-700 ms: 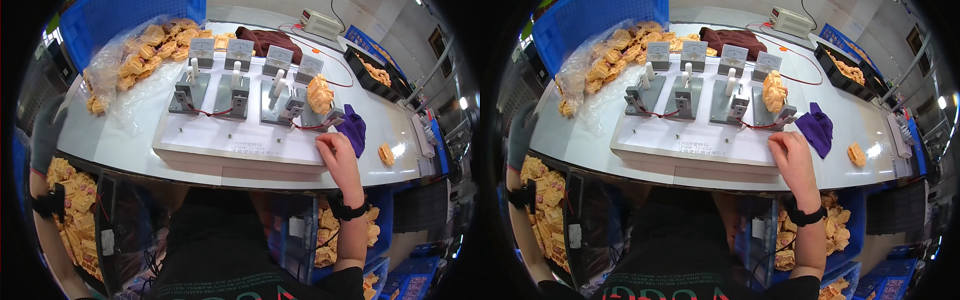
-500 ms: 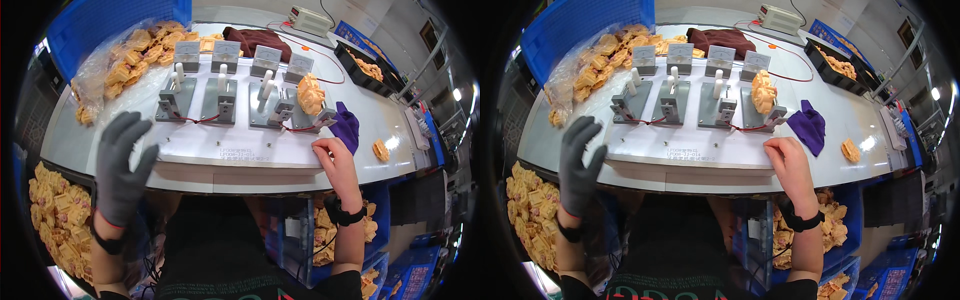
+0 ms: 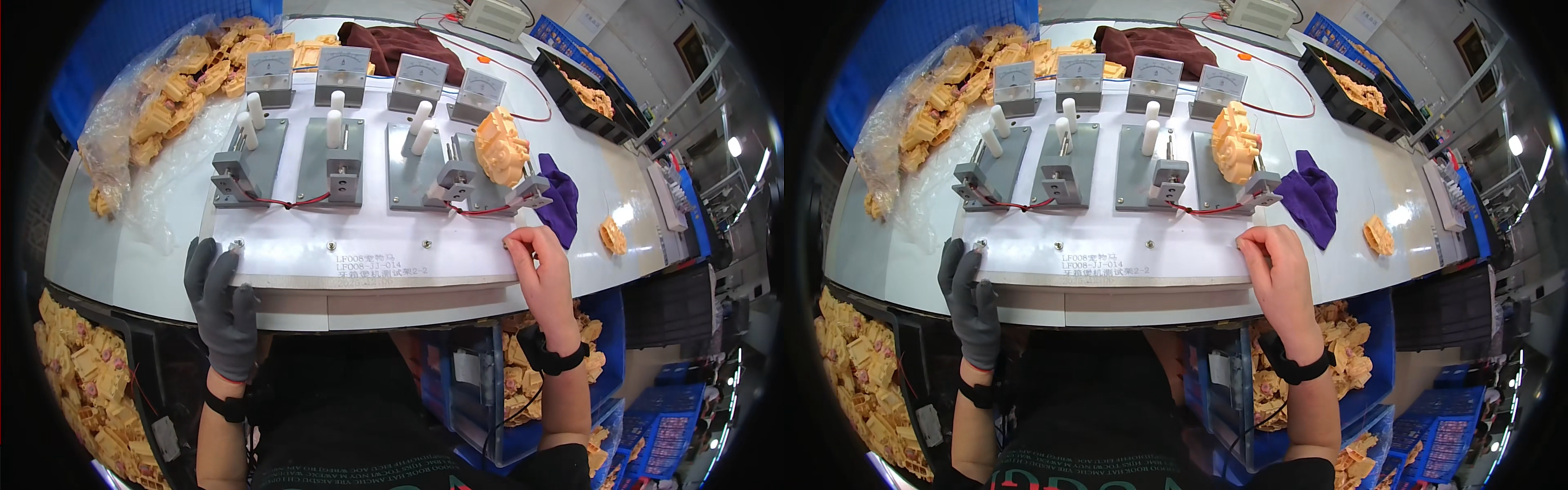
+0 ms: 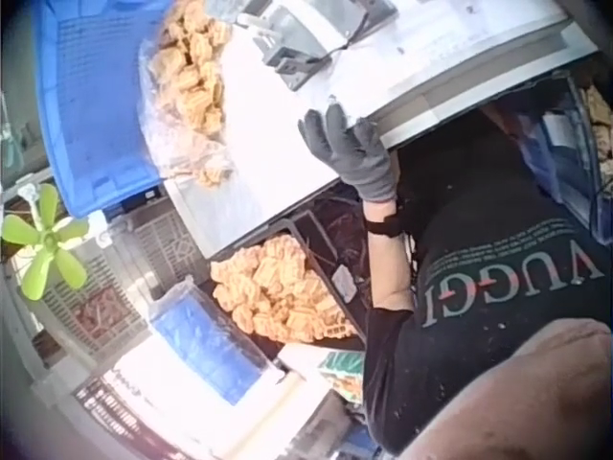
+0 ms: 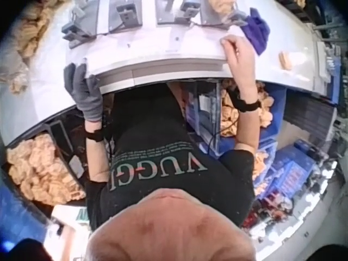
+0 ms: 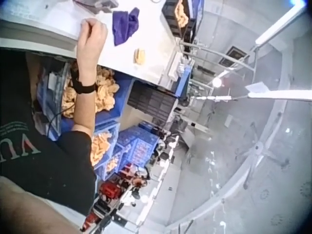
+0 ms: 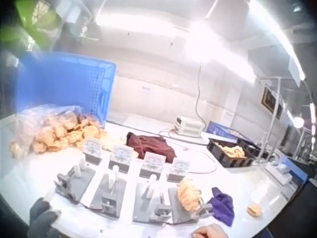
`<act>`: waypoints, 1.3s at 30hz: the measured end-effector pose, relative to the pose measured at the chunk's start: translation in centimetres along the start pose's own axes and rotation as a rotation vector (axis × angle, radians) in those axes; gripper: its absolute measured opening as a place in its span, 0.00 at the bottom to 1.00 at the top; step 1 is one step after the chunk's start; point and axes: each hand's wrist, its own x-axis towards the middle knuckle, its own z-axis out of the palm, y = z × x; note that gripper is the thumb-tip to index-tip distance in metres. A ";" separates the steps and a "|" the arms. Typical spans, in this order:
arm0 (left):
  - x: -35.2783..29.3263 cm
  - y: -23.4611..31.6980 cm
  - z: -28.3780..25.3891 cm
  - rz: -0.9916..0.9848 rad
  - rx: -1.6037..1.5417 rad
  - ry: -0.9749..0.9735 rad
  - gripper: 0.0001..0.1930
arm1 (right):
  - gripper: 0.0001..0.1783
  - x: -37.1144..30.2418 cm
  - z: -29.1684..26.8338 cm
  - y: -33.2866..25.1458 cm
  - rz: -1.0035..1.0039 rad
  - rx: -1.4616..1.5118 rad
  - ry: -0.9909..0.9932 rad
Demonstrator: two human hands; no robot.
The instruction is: Manually assemble plastic toy parts and use a test fixture to verify assembly.
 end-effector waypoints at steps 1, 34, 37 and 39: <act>-0.1 -0.2 0.1 0.027 0.018 0.004 0.20 | 0.04 -0.1 0.0 0.0 -0.011 -0.014 0.012; -0.5 -0.8 1.1 0.113 0.016 0.060 0.18 | 0.04 -1.0 1.0 1.8 -0.011 0.195 0.103; -0.7 -0.9 1.2 0.033 -0.037 0.075 0.20 | 0.04 -1.1 1.1 1.6 -0.016 0.223 0.138; -0.7 -1.2 1.3 0.046 -0.034 0.072 0.20 | 0.04 -1.0 1.0 1.6 -0.022 0.212 0.146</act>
